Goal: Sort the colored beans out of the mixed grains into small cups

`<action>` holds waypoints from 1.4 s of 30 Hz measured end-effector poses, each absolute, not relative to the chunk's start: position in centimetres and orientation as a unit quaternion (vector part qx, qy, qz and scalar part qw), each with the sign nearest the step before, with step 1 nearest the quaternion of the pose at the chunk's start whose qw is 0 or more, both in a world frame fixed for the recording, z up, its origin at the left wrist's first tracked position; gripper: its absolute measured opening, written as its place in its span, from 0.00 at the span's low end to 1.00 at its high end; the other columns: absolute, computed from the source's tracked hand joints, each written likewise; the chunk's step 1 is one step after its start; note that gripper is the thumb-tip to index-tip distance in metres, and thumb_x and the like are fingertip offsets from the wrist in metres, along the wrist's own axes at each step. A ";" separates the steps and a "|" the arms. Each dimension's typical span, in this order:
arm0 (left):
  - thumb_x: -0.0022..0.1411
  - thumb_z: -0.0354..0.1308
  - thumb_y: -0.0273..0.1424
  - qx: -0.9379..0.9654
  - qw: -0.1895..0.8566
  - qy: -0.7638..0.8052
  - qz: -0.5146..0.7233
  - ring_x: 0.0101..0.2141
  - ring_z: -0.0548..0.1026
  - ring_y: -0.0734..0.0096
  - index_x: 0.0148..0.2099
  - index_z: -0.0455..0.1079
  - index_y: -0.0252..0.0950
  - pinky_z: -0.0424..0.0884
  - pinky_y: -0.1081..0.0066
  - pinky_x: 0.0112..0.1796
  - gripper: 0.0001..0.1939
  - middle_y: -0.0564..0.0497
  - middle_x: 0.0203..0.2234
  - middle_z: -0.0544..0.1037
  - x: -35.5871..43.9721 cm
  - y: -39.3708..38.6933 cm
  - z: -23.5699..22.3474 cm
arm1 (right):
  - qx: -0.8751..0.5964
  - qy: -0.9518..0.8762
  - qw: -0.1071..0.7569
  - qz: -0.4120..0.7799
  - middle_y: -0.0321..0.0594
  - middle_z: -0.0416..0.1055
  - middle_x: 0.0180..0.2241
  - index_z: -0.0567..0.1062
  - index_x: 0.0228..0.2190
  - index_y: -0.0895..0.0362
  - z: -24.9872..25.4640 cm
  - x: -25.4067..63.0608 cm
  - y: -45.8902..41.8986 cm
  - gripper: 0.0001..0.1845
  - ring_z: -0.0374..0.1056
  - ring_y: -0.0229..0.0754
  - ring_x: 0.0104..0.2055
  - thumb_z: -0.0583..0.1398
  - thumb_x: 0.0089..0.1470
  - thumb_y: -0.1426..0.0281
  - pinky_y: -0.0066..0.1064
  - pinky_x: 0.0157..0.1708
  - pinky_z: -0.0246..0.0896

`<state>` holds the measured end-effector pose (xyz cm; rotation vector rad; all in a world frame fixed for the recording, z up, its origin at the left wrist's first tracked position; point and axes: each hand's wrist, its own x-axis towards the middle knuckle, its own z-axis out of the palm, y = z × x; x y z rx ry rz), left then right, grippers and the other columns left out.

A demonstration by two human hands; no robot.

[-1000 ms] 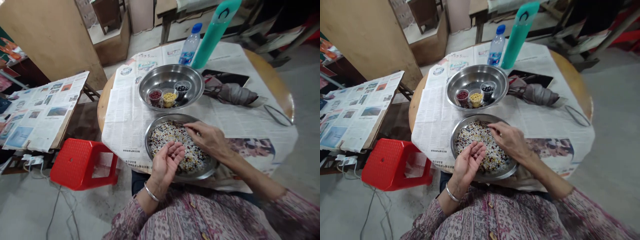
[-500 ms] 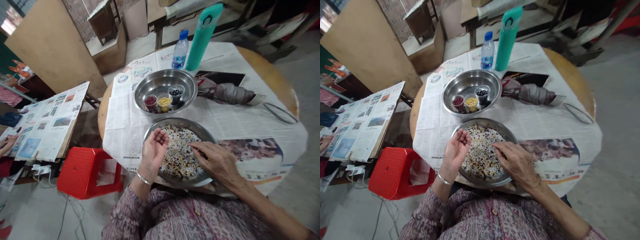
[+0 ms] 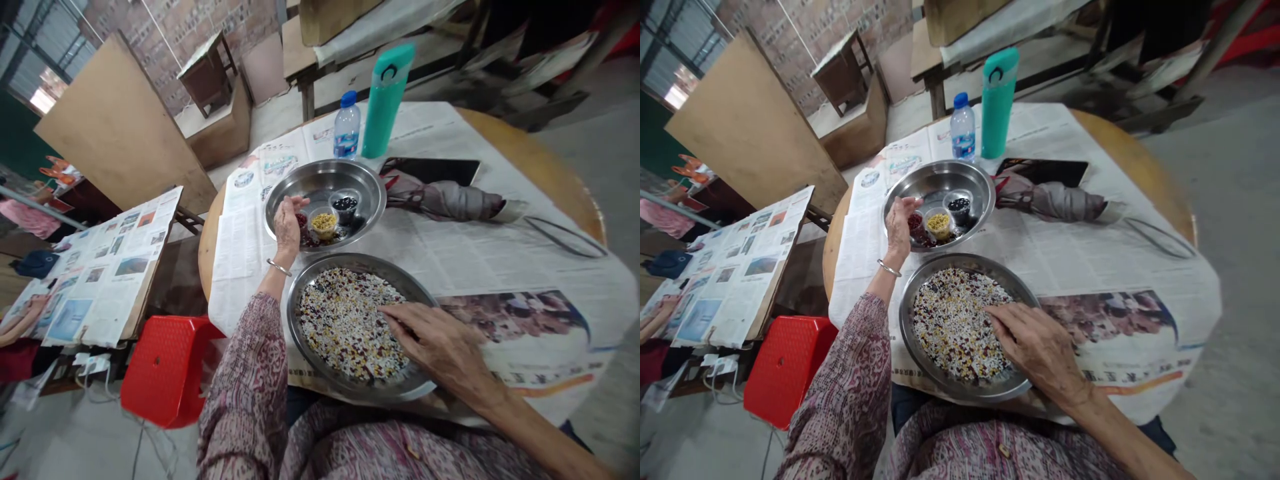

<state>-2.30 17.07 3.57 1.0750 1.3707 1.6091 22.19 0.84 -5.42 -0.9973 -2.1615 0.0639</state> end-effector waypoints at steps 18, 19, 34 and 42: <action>0.74 0.48 0.34 0.435 0.445 0.465 0.629 0.57 0.75 0.65 0.51 0.69 0.35 0.57 0.55 0.65 0.13 0.45 0.51 0.79 -2.9 16.1 4.5 | -0.392 -0.842 0.370 0.028 0.42 0.80 0.36 0.77 0.41 0.59 -4.6 22.1 0.8 0.08 0.75 0.45 0.38 0.57 0.63 0.75 0.37 0.40 0.65; 0.72 0.51 0.31 0.443 0.432 0.463 0.635 0.56 0.75 0.65 0.50 0.70 0.35 0.58 0.55 0.65 0.09 0.47 0.50 0.79 -2.7 15.8 4.6 | -0.395 -0.841 0.369 0.031 0.43 0.80 0.36 0.77 0.41 0.59 -4.6 22.1 0.8 0.08 0.75 0.45 0.38 0.58 0.63 0.75 0.37 0.40 0.65; 0.65 0.61 0.30 0.778 0.214 0.587 0.066 0.47 0.73 0.60 0.49 0.66 0.39 0.73 0.58 0.48 0.11 0.48 0.45 0.73 -0.5 -4.9 3.7 | -0.436 -0.825 0.347 0.094 0.42 0.81 0.36 0.81 0.38 0.55 -4.3 21.9 0.6 0.10 0.76 0.46 0.39 0.58 0.62 0.70 0.38 0.41 0.67; 0.66 0.61 0.35 0.795 0.238 0.558 -0.022 0.42 0.76 0.65 0.62 0.58 0.42 0.76 0.65 0.42 0.25 0.47 0.50 0.69 2.6 -5.7 2.6 | -0.433 -0.826 0.353 0.075 0.42 0.81 0.37 0.80 0.38 0.56 -4.3 21.9 0.6 0.11 0.76 0.45 0.38 0.57 0.63 0.71 0.36 0.39 0.66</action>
